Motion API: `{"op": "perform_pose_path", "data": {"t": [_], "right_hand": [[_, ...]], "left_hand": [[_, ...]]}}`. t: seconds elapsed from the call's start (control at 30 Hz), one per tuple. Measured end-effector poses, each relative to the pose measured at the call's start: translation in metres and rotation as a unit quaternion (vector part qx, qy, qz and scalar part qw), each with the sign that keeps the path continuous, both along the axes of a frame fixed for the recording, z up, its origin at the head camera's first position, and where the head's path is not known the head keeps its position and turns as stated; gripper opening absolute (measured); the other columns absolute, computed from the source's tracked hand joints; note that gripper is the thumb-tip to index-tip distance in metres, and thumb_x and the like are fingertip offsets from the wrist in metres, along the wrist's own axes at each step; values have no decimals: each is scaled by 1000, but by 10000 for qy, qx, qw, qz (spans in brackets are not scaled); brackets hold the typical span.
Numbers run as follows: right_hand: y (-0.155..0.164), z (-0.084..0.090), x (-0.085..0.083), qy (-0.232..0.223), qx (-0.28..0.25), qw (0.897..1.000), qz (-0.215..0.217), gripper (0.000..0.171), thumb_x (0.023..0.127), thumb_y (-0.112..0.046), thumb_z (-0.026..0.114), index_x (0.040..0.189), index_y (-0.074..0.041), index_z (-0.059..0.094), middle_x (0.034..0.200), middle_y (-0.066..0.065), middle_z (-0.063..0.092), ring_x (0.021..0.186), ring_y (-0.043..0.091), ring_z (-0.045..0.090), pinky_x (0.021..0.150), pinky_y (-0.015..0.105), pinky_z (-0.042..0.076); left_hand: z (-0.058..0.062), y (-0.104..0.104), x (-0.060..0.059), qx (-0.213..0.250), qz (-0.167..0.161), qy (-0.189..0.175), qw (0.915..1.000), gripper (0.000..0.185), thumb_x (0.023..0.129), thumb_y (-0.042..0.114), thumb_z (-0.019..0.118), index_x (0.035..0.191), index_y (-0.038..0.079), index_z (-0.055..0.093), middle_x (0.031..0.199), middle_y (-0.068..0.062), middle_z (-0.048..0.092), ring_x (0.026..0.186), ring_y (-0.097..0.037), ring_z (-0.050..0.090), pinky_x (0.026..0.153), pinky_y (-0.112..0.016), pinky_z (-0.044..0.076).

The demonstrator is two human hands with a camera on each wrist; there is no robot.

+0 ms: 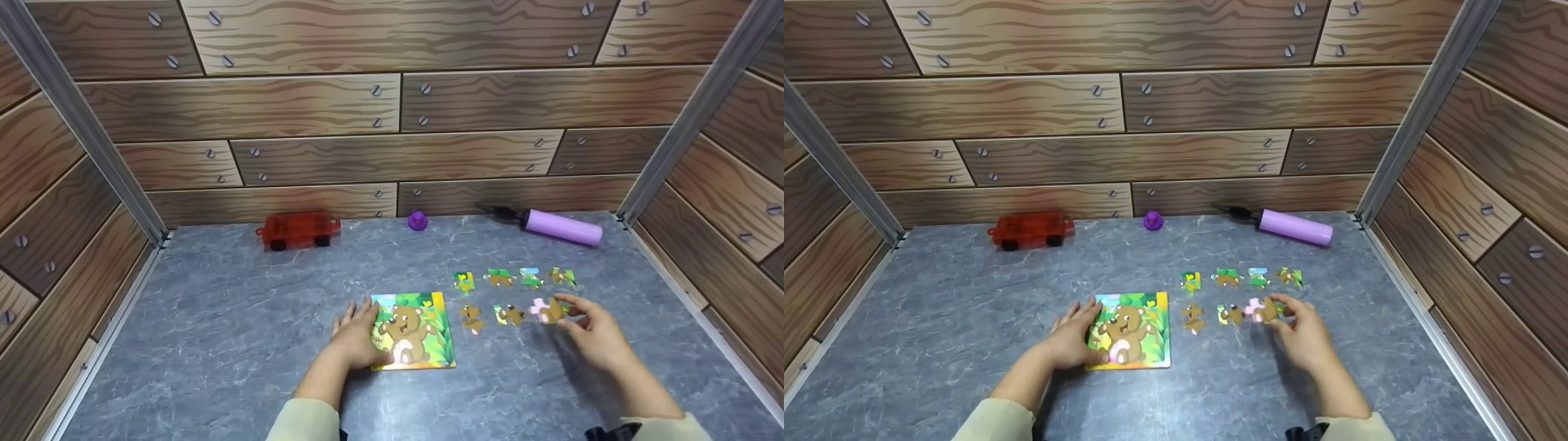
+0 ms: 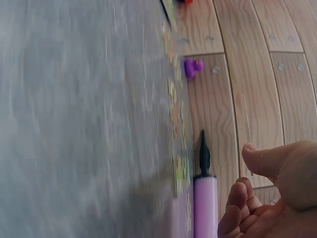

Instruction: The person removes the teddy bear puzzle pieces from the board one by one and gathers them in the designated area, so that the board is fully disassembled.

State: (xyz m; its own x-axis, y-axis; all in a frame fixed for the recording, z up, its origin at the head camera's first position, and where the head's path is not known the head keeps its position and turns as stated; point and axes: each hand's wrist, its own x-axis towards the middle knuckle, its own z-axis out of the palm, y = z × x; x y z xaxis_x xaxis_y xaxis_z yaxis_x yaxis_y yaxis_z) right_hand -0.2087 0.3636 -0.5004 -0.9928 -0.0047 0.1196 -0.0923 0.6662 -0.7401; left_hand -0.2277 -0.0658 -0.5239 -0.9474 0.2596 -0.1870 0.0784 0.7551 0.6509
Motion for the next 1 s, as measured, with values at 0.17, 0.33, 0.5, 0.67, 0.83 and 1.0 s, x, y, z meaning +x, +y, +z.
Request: {"op": "perform_pose_path", "data": {"t": [0.17,0.33,0.5,0.67,0.83,1.0], "right_hand": [[18,0,-5,-85,122,9999,-35,49,98,7,65,146,8,54,114,27,61,81,20,60,60,26,53],[33,-4,-9,-162,199,9996,-148,49,98,8,63,146,9,52,110,26,63,81,20,61,61,25,53],[43,-9,-15,-242,365,9987,-267,47,100,6,61,146,10,50,108,26,62,84,22,62,62,25,52],[52,-12,-21,-275,515,9979,-293,46,101,6,60,145,11,50,105,26,63,87,26,62,61,25,50],[61,-17,-29,-353,613,9969,-340,46,101,6,59,145,12,48,104,28,63,86,25,60,62,25,48],[69,-24,-34,-480,618,9961,-404,45,101,6,57,144,13,46,99,27,63,81,23,56,64,28,47]], "left_hand": [[0,0,-1,-69,-50,-4,10000,110,77,30,95,165,5,35,175,-16,21,161,-45,8,126,-68,1],[1,0,-1,-103,-52,-14,9999,109,77,30,95,165,6,35,175,-15,21,161,-44,8,126,-67,2],[2,0,0,-64,-46,-21,10000,109,77,30,95,165,5,35,175,-15,21,161,-44,7,126,-67,1],[1,-1,0,15,-45,46,10000,109,76,29,95,164,3,36,174,-17,23,161,-45,9,126,-69,1],[0,0,0,8,2,21,10000,108,77,28,95,164,4,37,174,-17,23,161,-45,9,126,-68,1],[0,0,0,-26,-5,3,10000,108,77,29,95,165,5,36,174,-17,23,161,-44,9,126,-68,1]]}}
